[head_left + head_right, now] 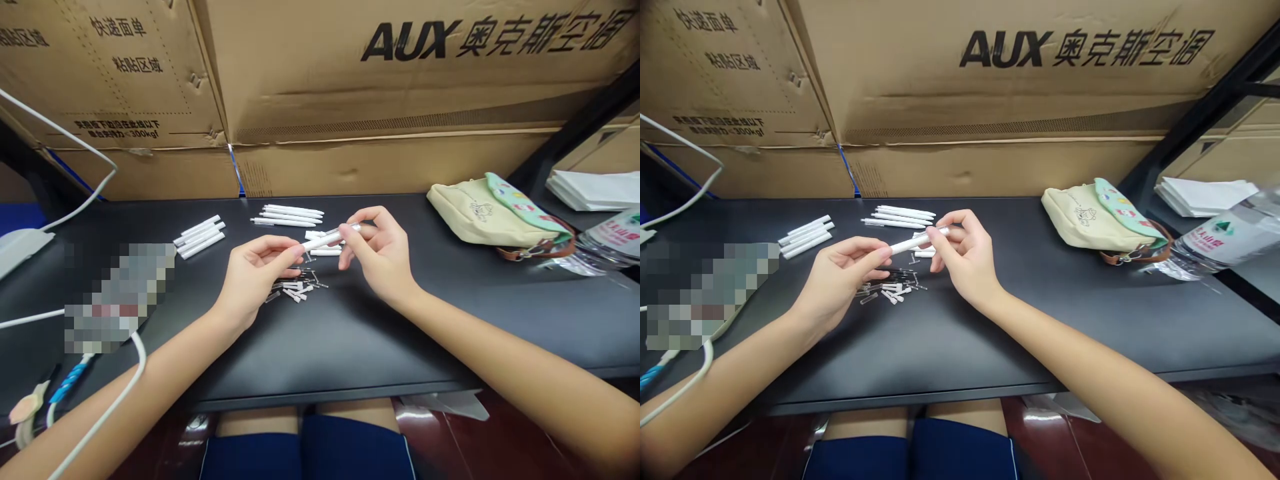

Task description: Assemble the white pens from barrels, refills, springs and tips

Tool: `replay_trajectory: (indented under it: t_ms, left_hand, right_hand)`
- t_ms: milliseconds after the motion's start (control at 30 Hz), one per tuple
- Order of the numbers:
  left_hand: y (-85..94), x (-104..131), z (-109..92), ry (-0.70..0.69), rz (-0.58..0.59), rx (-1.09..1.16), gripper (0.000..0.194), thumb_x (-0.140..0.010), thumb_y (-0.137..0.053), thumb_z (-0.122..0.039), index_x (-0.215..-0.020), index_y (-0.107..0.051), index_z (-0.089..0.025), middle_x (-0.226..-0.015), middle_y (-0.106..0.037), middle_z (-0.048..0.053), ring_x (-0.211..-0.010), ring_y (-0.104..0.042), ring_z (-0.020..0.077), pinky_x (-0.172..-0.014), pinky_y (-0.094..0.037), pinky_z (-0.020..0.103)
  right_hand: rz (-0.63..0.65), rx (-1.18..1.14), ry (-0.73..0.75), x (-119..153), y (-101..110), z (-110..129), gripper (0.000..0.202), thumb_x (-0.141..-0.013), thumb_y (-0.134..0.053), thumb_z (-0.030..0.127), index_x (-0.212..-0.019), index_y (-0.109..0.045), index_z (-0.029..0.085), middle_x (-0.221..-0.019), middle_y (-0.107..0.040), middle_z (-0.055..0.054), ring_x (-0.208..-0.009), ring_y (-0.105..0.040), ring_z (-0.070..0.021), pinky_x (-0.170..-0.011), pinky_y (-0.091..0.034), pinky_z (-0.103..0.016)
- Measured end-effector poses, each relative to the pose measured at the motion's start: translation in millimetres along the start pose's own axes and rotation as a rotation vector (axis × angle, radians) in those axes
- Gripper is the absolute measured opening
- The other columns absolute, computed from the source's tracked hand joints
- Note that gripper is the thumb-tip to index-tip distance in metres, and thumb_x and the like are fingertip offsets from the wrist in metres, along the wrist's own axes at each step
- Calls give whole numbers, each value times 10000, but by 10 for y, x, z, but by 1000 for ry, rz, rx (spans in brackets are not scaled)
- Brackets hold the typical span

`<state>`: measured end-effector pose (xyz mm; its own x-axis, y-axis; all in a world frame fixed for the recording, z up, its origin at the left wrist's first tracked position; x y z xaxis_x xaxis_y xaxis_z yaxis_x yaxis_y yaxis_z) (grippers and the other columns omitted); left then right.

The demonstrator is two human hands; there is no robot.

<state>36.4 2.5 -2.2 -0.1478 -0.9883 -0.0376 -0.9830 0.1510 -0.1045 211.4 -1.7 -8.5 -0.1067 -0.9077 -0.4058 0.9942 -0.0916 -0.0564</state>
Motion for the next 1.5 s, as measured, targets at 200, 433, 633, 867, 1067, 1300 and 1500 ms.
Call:
replay_trajectory:
  t_ms: [200,433,633,867,1067,1300,1500]
  left_hand:
    - [22,-26,18,-25,-75,36,182,-650,-780,-283,-756,-700,-158,-748,-669,6,-720,-637,106,-589,-537,163]
    - [61,-56,18,-15,-185,57,268,-603,-801,-267,-803,-665,-151,-805,-668,14,-758,-644,126,-545,-497,156]
    - [71,-64,10,-1,-194,73,272,-606,-797,-263,-815,-655,-162,-835,-667,14,-775,-640,126,-528,-469,147]
    - [71,-57,9,-14,-187,61,266,-621,-788,-282,-844,-697,-170,-858,-668,26,-806,-626,132,-531,-463,145]
    - [67,-56,11,-5,-171,51,286,-617,-786,-310,-863,-719,-181,-878,-684,37,-814,-617,139,-542,-466,152]
    - [63,-52,3,17,-156,21,228,-648,-760,-322,-830,-719,-191,-889,-678,30,-828,-609,133,-546,-467,146]
    - [47,-48,9,46,-70,8,194,-683,-727,-346,-777,-716,-177,-912,-676,41,-859,-619,152,-552,-492,159]
  right_hand:
    - [40,3,-23,37,-24,-4,261,-788,-665,397,-800,-492,202,-639,-653,20,-420,-573,-88,-420,-484,-222]
    - [148,0,-95,63,-63,-25,253,-768,-689,365,-783,-520,178,-665,-663,3,-438,-565,-75,-416,-477,-203]
    - [246,-28,-152,96,-102,-42,244,-760,-700,334,-767,-517,172,-676,-664,-6,-461,-552,-70,-437,-485,-204]
    - [276,-35,-148,105,-94,-65,237,-760,-700,323,-777,-518,172,-708,-665,-12,-473,-541,-67,-451,-489,-209]
    - [320,39,-120,134,-88,-97,264,-762,-688,381,-789,-526,175,-725,-636,-12,-536,-575,-94,-475,-496,-228]
    - [367,99,-96,161,-89,-91,235,-770,-681,353,-799,-525,179,-679,-616,1,-512,-554,-95,-486,-489,-242]
    - [412,141,-46,190,-107,-62,189,-776,-671,305,-785,-528,182,-655,-608,5,-527,-558,-100,-502,-471,-240]
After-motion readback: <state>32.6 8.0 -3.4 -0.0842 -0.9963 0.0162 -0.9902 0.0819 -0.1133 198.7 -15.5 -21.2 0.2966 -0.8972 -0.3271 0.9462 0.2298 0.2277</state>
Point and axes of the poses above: each hand's wrist, its own x-axis away from the middle knuckle, its own y-axis out of the back of the hand, z = x × y, the point moved 2 cm from there along -x, towards the middle knuckle
